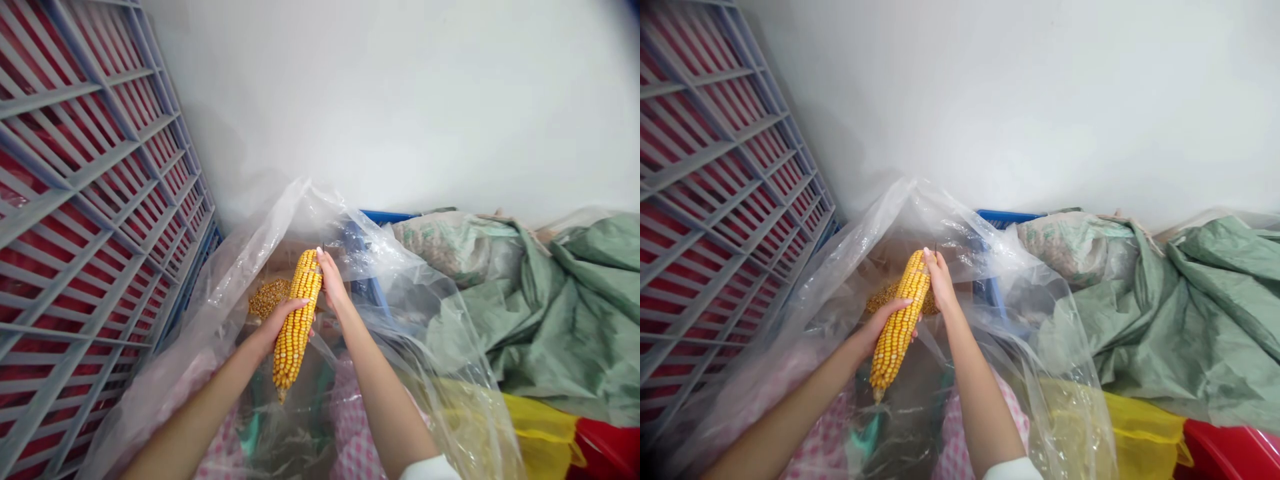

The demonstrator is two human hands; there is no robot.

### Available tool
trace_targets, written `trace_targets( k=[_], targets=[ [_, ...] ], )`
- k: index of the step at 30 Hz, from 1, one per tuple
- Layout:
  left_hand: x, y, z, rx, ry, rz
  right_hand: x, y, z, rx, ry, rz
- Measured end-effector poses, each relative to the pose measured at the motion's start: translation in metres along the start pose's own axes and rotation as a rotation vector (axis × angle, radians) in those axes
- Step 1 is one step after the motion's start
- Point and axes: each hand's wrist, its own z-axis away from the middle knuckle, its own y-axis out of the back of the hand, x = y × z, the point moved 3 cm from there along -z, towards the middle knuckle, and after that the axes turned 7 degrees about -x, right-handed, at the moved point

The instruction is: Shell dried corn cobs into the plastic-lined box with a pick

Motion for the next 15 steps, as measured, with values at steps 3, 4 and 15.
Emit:
trace_targets(
  k=[3, 4, 15],
  targets=[
    [0.0016, -0.0008, -0.0005, -0.018, -0.038, -0.002, -0.0023, 0.001, 0.0008, 0.005, 0.005, -0.021],
    [0.0019, -0.001, -0.0005, -0.025, -0.046, -0.007, -0.0032, 0.0006, 0.0009, -0.003, 0.005, -0.028],
    [0.0046, -0.001, 0.0055, -0.051, -0.103, -0.121, -0.0048, 0.0002, -0.0009, 0.084, 0.06, -0.096]
  ],
)
